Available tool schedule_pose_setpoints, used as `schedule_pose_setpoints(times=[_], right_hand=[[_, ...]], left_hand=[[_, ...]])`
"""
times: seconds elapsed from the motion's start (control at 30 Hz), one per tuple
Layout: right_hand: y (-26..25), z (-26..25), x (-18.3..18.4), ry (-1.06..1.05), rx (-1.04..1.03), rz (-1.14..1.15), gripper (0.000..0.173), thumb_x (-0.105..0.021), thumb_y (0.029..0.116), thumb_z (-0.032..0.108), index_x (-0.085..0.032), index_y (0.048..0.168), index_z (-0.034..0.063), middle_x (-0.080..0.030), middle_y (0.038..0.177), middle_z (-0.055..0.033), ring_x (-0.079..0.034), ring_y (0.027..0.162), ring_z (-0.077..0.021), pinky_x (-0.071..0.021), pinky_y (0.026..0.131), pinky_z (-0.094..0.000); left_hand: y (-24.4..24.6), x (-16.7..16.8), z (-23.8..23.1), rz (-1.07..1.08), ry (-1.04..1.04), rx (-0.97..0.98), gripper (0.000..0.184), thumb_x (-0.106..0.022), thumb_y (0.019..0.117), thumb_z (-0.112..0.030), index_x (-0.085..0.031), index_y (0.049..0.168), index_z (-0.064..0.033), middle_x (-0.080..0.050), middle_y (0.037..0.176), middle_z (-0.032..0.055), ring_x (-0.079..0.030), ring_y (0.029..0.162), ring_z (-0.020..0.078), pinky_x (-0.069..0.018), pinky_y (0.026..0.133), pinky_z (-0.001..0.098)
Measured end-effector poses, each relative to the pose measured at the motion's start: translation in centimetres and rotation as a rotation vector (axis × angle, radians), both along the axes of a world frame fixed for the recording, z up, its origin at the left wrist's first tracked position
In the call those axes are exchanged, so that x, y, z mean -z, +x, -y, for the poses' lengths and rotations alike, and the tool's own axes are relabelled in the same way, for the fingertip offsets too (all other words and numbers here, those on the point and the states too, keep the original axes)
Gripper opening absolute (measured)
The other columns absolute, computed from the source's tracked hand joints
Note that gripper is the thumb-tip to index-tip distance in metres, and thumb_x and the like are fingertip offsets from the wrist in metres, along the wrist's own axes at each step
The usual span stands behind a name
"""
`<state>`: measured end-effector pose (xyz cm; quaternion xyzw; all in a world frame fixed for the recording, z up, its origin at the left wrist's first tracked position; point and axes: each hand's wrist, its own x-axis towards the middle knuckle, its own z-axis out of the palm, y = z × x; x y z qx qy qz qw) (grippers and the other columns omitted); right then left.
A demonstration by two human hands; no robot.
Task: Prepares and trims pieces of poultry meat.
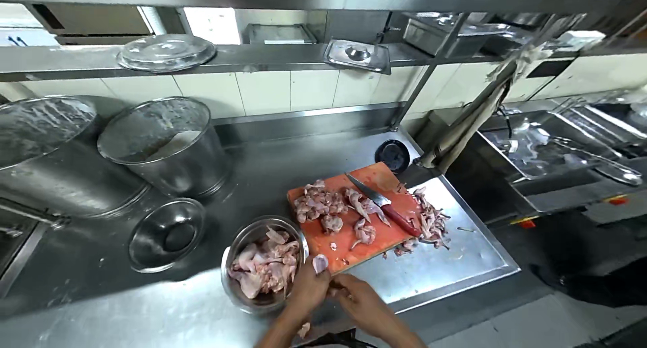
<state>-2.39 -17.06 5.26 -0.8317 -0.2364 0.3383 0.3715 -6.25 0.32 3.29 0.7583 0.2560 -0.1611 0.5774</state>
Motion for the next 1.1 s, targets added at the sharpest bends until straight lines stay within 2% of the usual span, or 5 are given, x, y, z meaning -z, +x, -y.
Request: schedule_pose_setpoints(times=[0.2,0.4,0.63,0.87,1.1], right_hand=[[11.1,8.7,0.0,-0.231,0.132,0.254,0.032,-0.052,0.1027,0.027,-0.070,0.120,0.0073,-0.069,0.118,-0.0144,-0.067,0.111,-0.0281,-0.0532,0.100,-0.0485],[20.0,11.5,3.5,-0.415,0.232,0.611,0.038,-0.070,0.0937,0.024,-0.068,0.131,0.0190,-0.061,0.137,-0.0181,-0.051,0.132,-0.0456,-0.0446,0.100,-0.0684],[24.5,9.7,5.1,-0.525,0.050,0.465,0.047,-0.074,0.0905,0.026,-0.061,0.134,0.0110,-0.060,0.130,-0.0238,-0.061,0.117,-0.0464,-0.0559,0.085,-0.0616],[18.7,11.4,-0.7,-0.298,-0.075,0.179,0.040,-0.049,0.1054,0.032,-0.049,0.137,0.0069,-0.068,0.107,-0.0188,-0.071,0.095,-0.0364,-0.0571,0.083,-0.0559],[9.9,11.1,1.8,-0.365,-0.411,-0.030,0.035,-0.044,0.1071,0.028,-0.048,0.137,0.0098,-0.069,0.107,-0.0183,-0.071,0.098,-0.0376,-0.0583,0.083,-0.0544]], left_hand=[[3.8,-1.1,4.4,-0.507,0.692,0.408,0.056,-0.059,0.0942,-0.034,-0.052,0.138,-0.0002,-0.067,0.126,0.0207,-0.067,0.114,0.0384,-0.0550,0.093,0.0592],[5.1,-0.2,6.4,-0.671,0.850,0.425,0.053,-0.053,0.0979,-0.029,-0.048,0.139,0.0035,-0.066,0.125,0.0222,-0.068,0.112,0.0382,-0.0569,0.089,0.0559],[6.6,0.6,7.1,-0.817,0.874,0.323,0.054,-0.060,0.0921,-0.026,-0.051,0.137,0.0029,-0.065,0.128,0.0215,-0.066,0.116,0.0383,-0.0556,0.091,0.0571],[6.4,1.5,7.5,-0.823,0.903,0.234,0.048,-0.058,0.0929,-0.027,-0.056,0.134,-0.0024,-0.068,0.125,0.0172,-0.067,0.115,0.0358,-0.0556,0.091,0.0564],[6.6,2.0,8.3,-0.877,0.912,0.151,0.047,-0.057,0.0924,-0.027,-0.055,0.133,-0.0037,-0.069,0.123,0.0159,-0.069,0.112,0.0342,-0.0572,0.088,0.0546]])
